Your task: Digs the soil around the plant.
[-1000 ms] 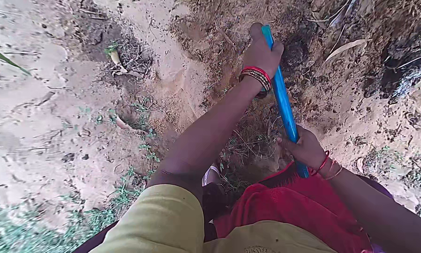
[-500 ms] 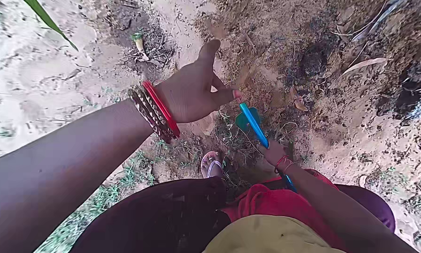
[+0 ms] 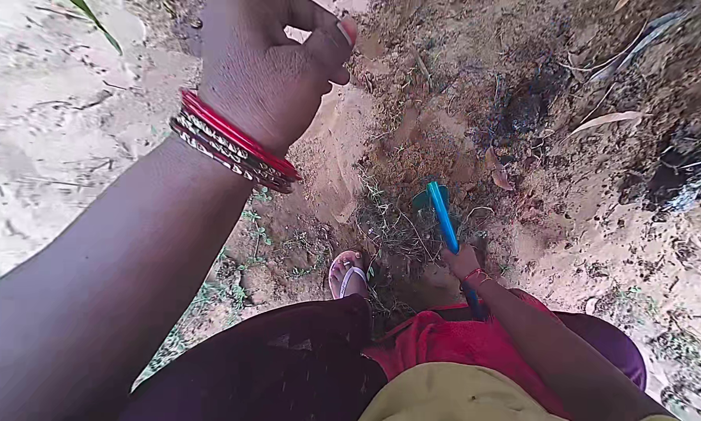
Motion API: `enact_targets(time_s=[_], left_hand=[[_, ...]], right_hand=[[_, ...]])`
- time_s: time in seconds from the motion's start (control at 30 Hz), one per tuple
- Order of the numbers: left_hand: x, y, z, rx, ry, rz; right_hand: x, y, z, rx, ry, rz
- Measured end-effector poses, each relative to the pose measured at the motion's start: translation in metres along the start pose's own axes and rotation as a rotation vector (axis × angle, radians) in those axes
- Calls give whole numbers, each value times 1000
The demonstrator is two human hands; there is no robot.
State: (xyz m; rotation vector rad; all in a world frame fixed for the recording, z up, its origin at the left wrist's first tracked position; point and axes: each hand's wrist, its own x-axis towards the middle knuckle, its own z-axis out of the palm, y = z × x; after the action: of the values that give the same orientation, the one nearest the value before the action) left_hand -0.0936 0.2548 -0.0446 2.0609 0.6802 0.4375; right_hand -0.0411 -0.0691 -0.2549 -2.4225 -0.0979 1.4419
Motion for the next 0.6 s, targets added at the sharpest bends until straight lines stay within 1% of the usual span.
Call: enact_targets(time_s=[0.03, 0.1, 0.17, 0.27, 0.3, 0.33, 0.37, 0.4, 0.43, 0.47, 0.5, 0.53, 0.6], left_hand=[[-1, -5, 1, 2, 5, 29], [-5, -13, 5, -8, -8, 31], [-1, -16, 5, -11, -8, 51], [5, -19, 12, 11, -6, 69], [8, -18, 13, 11, -1, 82], [9, -15, 15, 9, 0, 85], [10, -12, 16, 8, -2, 98], [10, -9, 16, 4, 0, 116], [9, -7, 16, 0, 5, 132], [8, -5, 15, -2, 6, 147], [6, -4, 13, -12, 6, 152], [3, -3, 12, -24, 3, 142], [-2, -8, 6, -32, 12, 109]], right_hand=[[-5, -8, -10, 26, 24, -6], [-29, -22, -31, 180, 98, -49], [-48, -48, -63, 296, 225, -233], [-62, -83, -101, 453, 393, -625], [-60, -95, -105, 530, 410, -709], [-54, -100, -100, 582, 417, -728], [-43, -96, -87, 580, 424, -671], [-30, -82, -68, 465, 404, -523], [-17, -59, -46, 304, 301, -325], [-4, -32, -24, 150, 152, -150], [6, -5, -5, 29, 12, -26], [9, 12, 6, -34, -41, 32], [5, 1, -1, -20, -52, 16]])
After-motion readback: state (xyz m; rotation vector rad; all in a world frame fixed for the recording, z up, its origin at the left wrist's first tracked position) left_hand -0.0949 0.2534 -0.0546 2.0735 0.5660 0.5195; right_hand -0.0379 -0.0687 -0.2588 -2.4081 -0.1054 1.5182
